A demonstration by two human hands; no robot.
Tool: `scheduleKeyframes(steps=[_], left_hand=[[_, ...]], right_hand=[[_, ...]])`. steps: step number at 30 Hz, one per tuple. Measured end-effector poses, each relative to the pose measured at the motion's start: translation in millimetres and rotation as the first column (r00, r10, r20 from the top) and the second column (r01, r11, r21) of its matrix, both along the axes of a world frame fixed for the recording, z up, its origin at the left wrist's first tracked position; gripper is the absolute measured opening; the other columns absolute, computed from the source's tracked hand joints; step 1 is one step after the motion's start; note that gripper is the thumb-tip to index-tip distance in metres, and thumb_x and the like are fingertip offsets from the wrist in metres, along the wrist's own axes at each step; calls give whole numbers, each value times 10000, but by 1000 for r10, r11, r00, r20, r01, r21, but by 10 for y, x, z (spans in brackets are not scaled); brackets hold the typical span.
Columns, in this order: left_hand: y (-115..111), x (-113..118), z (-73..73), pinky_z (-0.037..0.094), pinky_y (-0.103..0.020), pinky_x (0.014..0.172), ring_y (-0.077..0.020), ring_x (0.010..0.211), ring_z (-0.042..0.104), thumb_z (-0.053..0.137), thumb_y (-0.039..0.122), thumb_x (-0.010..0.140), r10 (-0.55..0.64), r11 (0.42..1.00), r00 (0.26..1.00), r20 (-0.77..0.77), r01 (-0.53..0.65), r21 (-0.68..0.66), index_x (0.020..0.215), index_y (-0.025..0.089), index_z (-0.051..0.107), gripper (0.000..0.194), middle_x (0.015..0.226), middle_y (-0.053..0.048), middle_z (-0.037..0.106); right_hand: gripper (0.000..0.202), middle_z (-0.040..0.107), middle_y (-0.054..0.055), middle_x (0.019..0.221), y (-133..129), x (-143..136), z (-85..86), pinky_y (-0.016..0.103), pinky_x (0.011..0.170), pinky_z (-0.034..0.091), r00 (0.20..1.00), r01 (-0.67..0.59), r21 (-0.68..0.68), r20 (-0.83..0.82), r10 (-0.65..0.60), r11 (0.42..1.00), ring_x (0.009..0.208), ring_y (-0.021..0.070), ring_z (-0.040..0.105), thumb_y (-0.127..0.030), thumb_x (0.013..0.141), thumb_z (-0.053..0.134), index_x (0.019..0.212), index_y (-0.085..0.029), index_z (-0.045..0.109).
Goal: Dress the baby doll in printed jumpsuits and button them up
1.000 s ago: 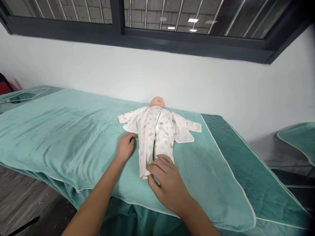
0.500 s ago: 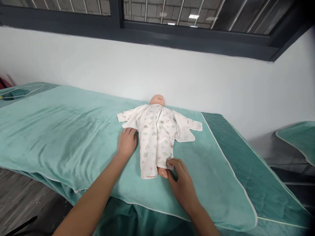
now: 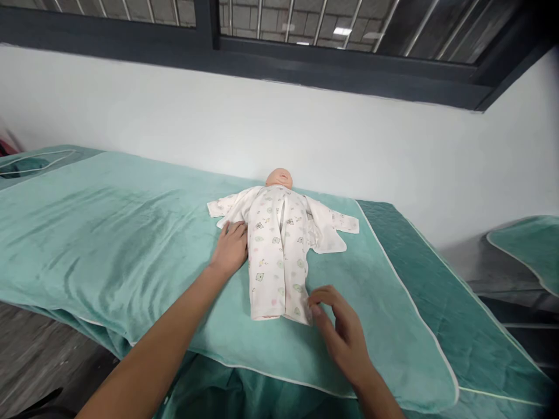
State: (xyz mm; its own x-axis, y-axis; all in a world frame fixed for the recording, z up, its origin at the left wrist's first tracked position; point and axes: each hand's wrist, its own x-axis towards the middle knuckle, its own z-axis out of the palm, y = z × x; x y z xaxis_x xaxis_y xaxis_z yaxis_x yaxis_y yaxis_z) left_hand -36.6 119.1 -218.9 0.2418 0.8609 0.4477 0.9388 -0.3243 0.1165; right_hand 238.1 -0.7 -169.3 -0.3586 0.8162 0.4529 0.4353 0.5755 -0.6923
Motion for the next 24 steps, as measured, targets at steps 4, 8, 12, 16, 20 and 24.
scheduleKeyframes(steps=[4, 8, 12, 16, 20, 24], left_hand=[[85, -23, 23, 279, -477, 1184, -275, 1330, 464, 488, 170, 895, -163, 986, 986, -14, 163, -23, 1213, 210, 664, 365, 1299, -116, 619], [263, -38, 36, 345, -417, 1153, -252, 1238, 549, 493, 241, 908, -287, 954, 958, 5, 287, -86, 1277, 221, 625, 392, 1243, -94, 664], [456, -33, 32, 307, -424, 1176, -260, 1275, 518, 515, 291, 900, -341, 933, 940, 3, 339, -118, 1269, 216, 611, 389, 1310, -95, 625], [551, -12, 27, 361, -448, 1122, -276, 1225, 532, 513, 261, 887, -314, 941, 949, -19, 308, -139, 1167, 210, 646, 314, 1205, -110, 641], [566, -2, 32, 425, -445, 1052, -289, 1212, 522, 555, 247, 844, -292, 947, 956, 8, 290, -136, 1021, 209, 680, 220, 1119, -108, 647], [564, 7, 57, 401, -459, 1084, -292, 1208, 544, 603, 279, 813, -332, 928, 942, 48, 336, -163, 1009, 234, 694, 221, 1112, -85, 684]], right_hand=[[232, 629, 102, 1080, 640, 85, -219, 405, 898, 484, 945, 246, 165, 180, -274, 955, 1022, 243, 578, -111, 914, 457, 1084, -202, 587], [352, 605, 178, 1239, 1294, 89, -369, 507, 1061, 400, 873, 204, 329, 366, -323, 922, 1226, 313, 480, -64, 859, 426, 1148, -131, 615], [294, 642, 122, 1153, 1543, 23, -356, 472, 1064, 399, 876, 61, 280, 445, -186, 958, 1136, 273, 536, -97, 861, 463, 1059, -190, 660], [249, 637, 114, 1068, 1512, -3, -306, 482, 1033, 399, 875, 105, 247, 438, -208, 963, 1044, 271, 551, -138, 868, 473, 1039, -189, 646], [212, 631, 127, 999, 1502, 4, -293, 458, 865, 476, 907, 141, 213, 363, -213, 967, 937, 280, 549, -216, 895, 467, 1000, -173, 647], [267, 645, 117, 1078, 1532, -23, -294, 452, 934, 463, 931, 4, 218, 356, -84, 976, 1056, 292, 534, -252, 881, 523, 1106, -209, 659]])
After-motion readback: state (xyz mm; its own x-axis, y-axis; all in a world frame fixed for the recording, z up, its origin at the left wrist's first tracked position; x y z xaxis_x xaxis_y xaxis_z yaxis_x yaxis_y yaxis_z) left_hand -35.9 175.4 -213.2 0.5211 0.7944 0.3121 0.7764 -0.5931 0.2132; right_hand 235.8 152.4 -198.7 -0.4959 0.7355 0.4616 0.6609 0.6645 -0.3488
